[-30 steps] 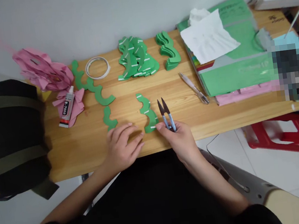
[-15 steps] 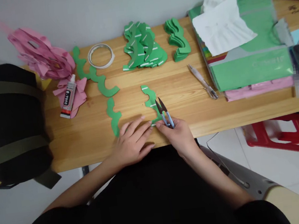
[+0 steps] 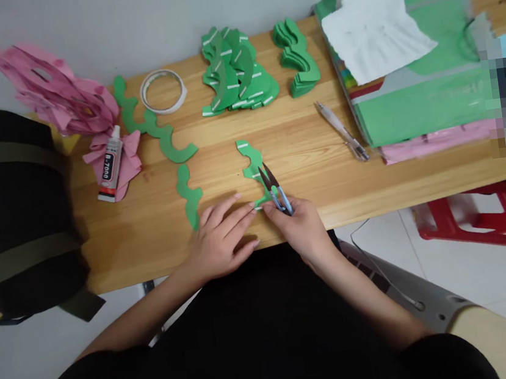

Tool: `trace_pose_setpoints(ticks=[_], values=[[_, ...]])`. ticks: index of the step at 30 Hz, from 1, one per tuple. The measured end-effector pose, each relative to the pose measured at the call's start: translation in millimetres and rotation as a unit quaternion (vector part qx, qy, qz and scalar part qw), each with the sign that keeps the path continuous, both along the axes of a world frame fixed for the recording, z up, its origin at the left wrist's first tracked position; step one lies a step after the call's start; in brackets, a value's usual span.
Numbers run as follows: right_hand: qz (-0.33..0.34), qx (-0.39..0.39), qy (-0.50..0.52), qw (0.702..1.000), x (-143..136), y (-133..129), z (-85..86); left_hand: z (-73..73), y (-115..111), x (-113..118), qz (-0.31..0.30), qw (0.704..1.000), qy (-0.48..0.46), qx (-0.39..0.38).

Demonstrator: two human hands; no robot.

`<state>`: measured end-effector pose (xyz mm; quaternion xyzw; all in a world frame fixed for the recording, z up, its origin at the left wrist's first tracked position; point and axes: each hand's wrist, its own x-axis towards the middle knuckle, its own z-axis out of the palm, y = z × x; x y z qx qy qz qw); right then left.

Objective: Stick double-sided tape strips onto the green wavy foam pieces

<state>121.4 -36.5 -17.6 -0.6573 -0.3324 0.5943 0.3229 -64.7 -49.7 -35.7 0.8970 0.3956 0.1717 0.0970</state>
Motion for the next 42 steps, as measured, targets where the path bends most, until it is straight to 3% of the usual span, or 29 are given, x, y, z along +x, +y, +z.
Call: trace_pose_setpoints(ticks=[12, 20, 27, 31, 38, 42], values=[[0.051, 0.055, -0.09, 0.993, 3.5, -4.6, -1.1, -2.0, -3.7, 6.0, -0.005, 0.996, 0.068, 0.051], [-0.011, 0.085, -0.149, 0.985, 28.8, -8.1, -4.1, -4.0, -5.4, 13.0, 0.018, 0.998, 0.028, 0.062], [0.123, 0.129, -0.094, 0.98, 40.1, 0.5, -5.8, -6.3, -2.2, 20.0, 0.028, 0.994, 0.015, 0.105], [0.152, 0.124, -0.078, 0.977, 40.0, 2.3, -6.2, -5.6, -2.7, 23.3, 0.034, 0.995, 0.028, 0.085], [0.092, 0.108, -0.083, 0.986, 37.5, 20.3, -7.3, -0.8, 3.9, 19.6, 0.045, 0.998, -0.037, -0.013], [0.142, 0.103, -0.1, 0.979, 29.9, 40.5, -7.7, 3.0, 7.1, 19.3, 0.085, 0.992, -0.084, -0.046]])
